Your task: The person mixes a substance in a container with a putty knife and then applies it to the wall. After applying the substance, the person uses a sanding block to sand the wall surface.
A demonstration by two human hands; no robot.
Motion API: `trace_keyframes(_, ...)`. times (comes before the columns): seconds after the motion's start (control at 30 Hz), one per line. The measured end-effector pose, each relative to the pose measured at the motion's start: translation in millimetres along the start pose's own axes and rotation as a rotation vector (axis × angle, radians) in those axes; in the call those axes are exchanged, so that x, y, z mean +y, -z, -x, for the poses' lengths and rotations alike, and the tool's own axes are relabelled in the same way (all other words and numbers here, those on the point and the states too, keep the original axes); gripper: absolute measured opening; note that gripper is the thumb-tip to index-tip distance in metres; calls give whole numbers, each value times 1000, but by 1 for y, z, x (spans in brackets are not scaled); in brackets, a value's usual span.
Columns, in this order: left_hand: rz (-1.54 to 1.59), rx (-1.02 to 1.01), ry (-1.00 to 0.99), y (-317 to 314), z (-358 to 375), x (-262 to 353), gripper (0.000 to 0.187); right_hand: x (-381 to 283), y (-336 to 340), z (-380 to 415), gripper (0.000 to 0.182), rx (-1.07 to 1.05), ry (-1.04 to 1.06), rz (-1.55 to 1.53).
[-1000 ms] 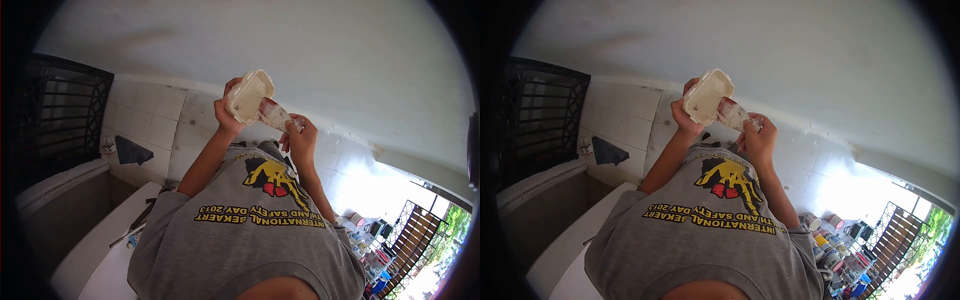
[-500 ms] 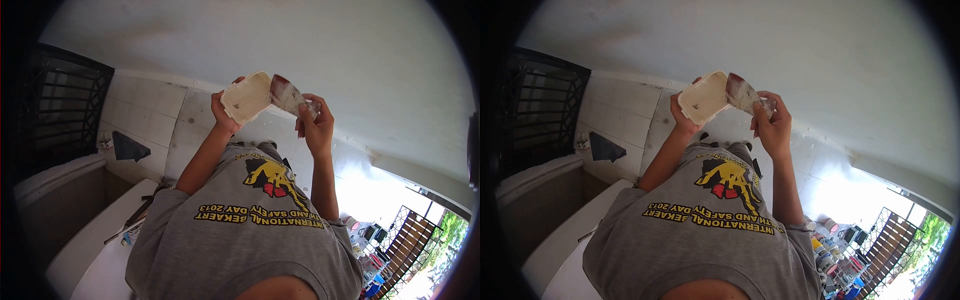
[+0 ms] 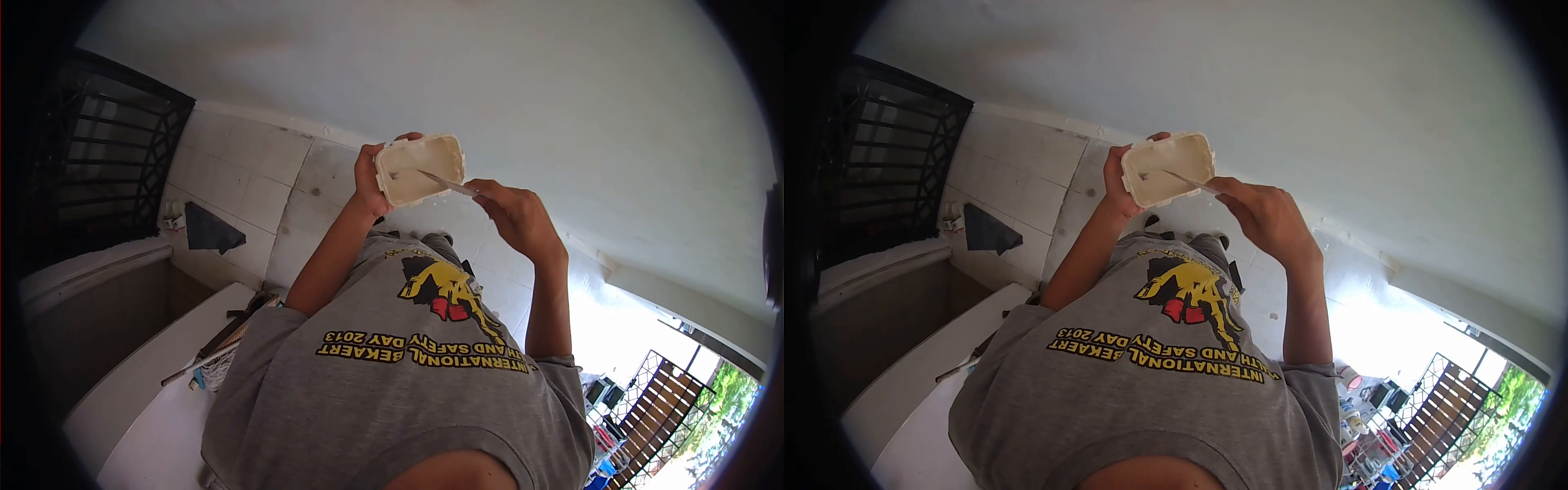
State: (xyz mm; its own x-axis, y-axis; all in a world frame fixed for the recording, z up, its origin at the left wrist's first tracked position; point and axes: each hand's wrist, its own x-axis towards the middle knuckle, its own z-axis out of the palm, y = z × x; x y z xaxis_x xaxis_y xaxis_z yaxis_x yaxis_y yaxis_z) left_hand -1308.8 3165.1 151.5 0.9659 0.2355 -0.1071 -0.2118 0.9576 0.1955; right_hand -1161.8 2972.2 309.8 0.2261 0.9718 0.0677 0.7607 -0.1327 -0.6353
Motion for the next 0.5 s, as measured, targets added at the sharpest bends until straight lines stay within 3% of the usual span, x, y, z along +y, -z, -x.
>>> trace_keyframes(0.1, 4, -68, 52, 1, 1, -1, 65, -4, -5, -1, 26, -64, 0, -64)
trace_keyframes(0.2, 63, -69, 79, -2, -2, -2, 62, -11, -9, -1, 24, -130, -137, -167)
trace_keyframes(0.5, 50, 63, 71, -4, -6, -12, 55, -21, -36, 2, 21, 40, -346, -342)
